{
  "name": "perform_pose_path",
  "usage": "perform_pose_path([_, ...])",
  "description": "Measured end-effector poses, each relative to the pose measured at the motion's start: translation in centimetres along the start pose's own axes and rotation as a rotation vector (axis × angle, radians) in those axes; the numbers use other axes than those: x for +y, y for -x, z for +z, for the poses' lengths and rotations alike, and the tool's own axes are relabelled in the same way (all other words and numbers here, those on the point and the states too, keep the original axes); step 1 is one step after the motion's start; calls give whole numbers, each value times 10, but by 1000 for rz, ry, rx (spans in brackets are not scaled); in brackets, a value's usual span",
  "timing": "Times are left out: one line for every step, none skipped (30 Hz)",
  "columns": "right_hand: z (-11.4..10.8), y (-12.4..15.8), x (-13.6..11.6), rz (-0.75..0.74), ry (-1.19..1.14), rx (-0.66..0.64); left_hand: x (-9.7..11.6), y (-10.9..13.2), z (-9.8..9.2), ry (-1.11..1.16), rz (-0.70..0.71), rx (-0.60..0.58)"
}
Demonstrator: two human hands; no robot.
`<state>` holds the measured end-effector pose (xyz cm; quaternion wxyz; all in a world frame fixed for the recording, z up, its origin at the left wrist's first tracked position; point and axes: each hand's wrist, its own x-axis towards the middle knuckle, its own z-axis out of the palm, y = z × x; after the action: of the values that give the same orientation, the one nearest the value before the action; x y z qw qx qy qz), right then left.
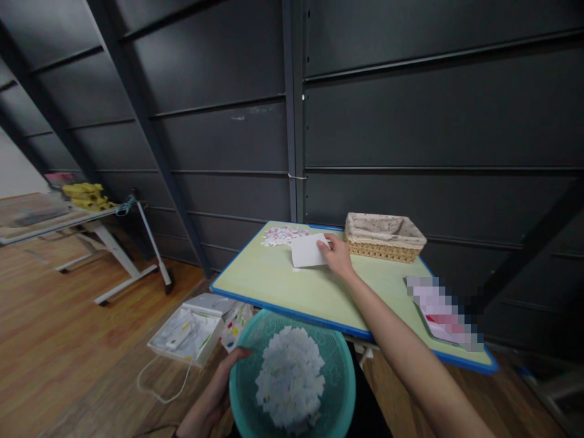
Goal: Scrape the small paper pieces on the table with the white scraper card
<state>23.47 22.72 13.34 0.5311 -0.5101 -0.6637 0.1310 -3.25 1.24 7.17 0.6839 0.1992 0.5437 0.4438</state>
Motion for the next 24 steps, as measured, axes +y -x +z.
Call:
perform_pose_path([0,0,0,2,5,5,0,0,0,-2,8,9])
perform_pose_path([0,0,0,6,12,6,0,0,0,-1,14,16])
perform_pose_path([0,0,-1,11,19,1,0,0,0,2,19,19])
perform_pose_path([0,1,-1,16,24,-9,0,0,0,5,22,24])
perform_pose_path([0,1,-1,19,24,-24,0,0,0,6,21,31])
perform_pose_path([0,1,-1,22,19,-38,1,1,1,6,18,38])
perform_pose_path([0,1,-1,24,10,-49,2,1,2,4,20,43])
perform_pose_path([0,1,-1,25,-1,-54,3,2,3,0,24,48])
perform_pose_path([0,0,-1,27,-9,-50,5,4,4,-8,24,52])
perform_pose_path([0,0,-1,29,-14,-41,6,5,6,-15,25,53])
perform_pose_path([-1,0,0,30,-12,-33,7,7,7,-17,28,52])
perform_pose_path([-1,-1,0,30,-10,-32,8,8,8,-13,32,55])
perform_pose_path([-1,-1,1,29,-13,-42,8,9,9,-5,31,58])
perform_pose_path([-1,-2,2,30,-22,-55,8,10,9,8,33,61])
perform_pose_path([0,-2,2,33,-36,-65,8,10,10,20,38,65])
perform_pose_path([0,-2,3,39,-49,-67,8,10,9,24,38,71])
perform_pose_path([0,-3,3,47,-56,-60,7,10,9,20,36,81])
perform_pose_path([0,-3,3,53,-52,-46,7,10,9,10,34,85])
perform_pose_path([0,-3,3,55,-35,-31,7,9,8,-2,30,86])
perform_pose_path([0,-3,3,54,-12,-24,7,9,8,-16,25,85])
perform_pose_path([0,-3,3,50,8,-30,8,9,8,-25,20,82])
perform_pose_path([0,-3,3,48,21,-43,8,9,8,-29,18,79])
perform_pose_path([0,-3,3,48,24,-58,8,9,8,-26,21,79])
perform_pose_path([0,-3,3,51,15,-67,9,9,8,-21,24,80])
